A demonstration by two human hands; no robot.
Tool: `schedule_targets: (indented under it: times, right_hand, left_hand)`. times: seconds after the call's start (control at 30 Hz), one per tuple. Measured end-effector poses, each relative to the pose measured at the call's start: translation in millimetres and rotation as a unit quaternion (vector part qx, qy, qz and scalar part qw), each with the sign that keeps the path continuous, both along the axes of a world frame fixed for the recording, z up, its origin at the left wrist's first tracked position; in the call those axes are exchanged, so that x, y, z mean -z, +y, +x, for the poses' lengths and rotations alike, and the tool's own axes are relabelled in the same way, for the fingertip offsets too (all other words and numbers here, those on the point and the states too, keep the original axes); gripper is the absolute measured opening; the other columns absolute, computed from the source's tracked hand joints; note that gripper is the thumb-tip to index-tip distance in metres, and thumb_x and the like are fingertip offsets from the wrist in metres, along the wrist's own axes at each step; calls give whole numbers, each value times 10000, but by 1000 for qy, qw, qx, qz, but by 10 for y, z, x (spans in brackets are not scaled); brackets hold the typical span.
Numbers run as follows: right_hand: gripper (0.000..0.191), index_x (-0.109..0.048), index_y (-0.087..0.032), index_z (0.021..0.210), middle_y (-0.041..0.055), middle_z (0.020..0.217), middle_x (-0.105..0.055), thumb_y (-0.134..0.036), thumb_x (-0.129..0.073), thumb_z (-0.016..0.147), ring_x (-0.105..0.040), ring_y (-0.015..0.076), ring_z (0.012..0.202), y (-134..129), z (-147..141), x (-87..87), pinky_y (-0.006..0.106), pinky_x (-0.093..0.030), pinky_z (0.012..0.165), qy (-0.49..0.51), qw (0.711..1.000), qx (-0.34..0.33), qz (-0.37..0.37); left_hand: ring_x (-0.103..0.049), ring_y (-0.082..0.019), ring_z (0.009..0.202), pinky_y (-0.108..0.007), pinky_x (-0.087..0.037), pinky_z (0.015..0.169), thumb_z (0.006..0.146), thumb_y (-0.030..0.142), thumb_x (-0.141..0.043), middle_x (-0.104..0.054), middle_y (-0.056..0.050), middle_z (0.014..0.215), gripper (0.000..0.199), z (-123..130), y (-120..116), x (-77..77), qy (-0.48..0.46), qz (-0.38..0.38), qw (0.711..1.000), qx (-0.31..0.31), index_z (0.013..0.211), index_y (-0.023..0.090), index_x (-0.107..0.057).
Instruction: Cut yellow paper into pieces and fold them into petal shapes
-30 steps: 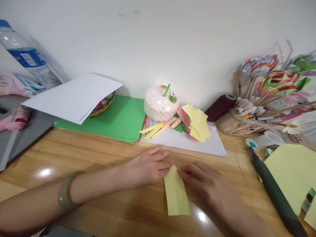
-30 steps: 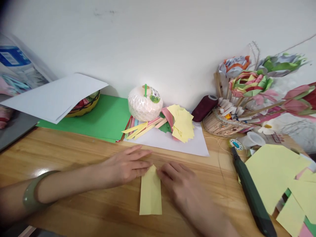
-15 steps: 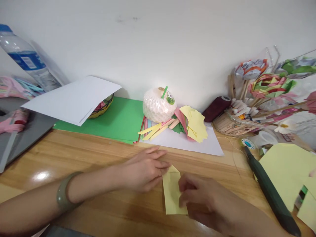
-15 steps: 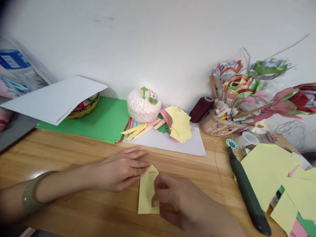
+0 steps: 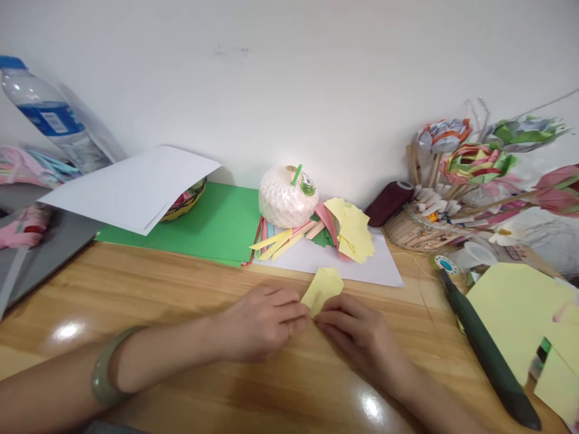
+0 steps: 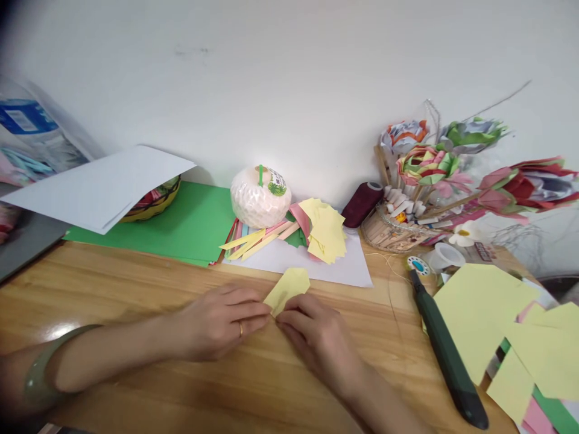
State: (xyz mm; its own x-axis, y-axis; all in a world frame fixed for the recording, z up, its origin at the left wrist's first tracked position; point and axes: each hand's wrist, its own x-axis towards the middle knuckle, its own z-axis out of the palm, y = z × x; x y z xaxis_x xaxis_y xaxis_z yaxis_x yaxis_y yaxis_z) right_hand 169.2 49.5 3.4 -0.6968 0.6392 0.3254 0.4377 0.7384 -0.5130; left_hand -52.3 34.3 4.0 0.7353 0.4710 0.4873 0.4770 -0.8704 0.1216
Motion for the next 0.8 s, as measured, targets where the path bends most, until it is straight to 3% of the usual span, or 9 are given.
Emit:
schedule_targets:
  times: [0.17, 0.6, 0.8]
  right_hand:
    - [130, -610, -189, 884, 49, 837, -641, -153, -486, 871, -604, 127, 753, 33, -14, 11, 235, -484, 657, 19, 999, 14, -44]
    - [188, -565, -177, 744, 31, 755, -534, -217, -447, 886, -527, 132, 676, 18, -55, -69, 248, -425, 585, -23, 988, 90, -120]
    - [185, -473, -188, 670, 1, 690, -485, -177, -448, 853, -478, 115, 594, 12, -127, -19, 234, -365, 520, -39, 985, 129, -105]
  left_hand:
    - [-549, -194, 918, -331, -480, 803, 902, 125, -373, -651, -76, 1006, 255, -9, 18, 55, 68, -16, 997, -23, 1021, 114, -598]
    - [-556, -189, 935, -346, -454, 826, 922, 111, -389, -631, -84, 1022, 231, 16, -15, 157, 81, -4, 996, -34, 940, 135, -618]
    - [-560, -191, 931, -340, -467, 811, 932, 122, -367, -628, -89, 983, 241, 38, -31, 188, 72, -28, 996, -46, 932, 132, -608]
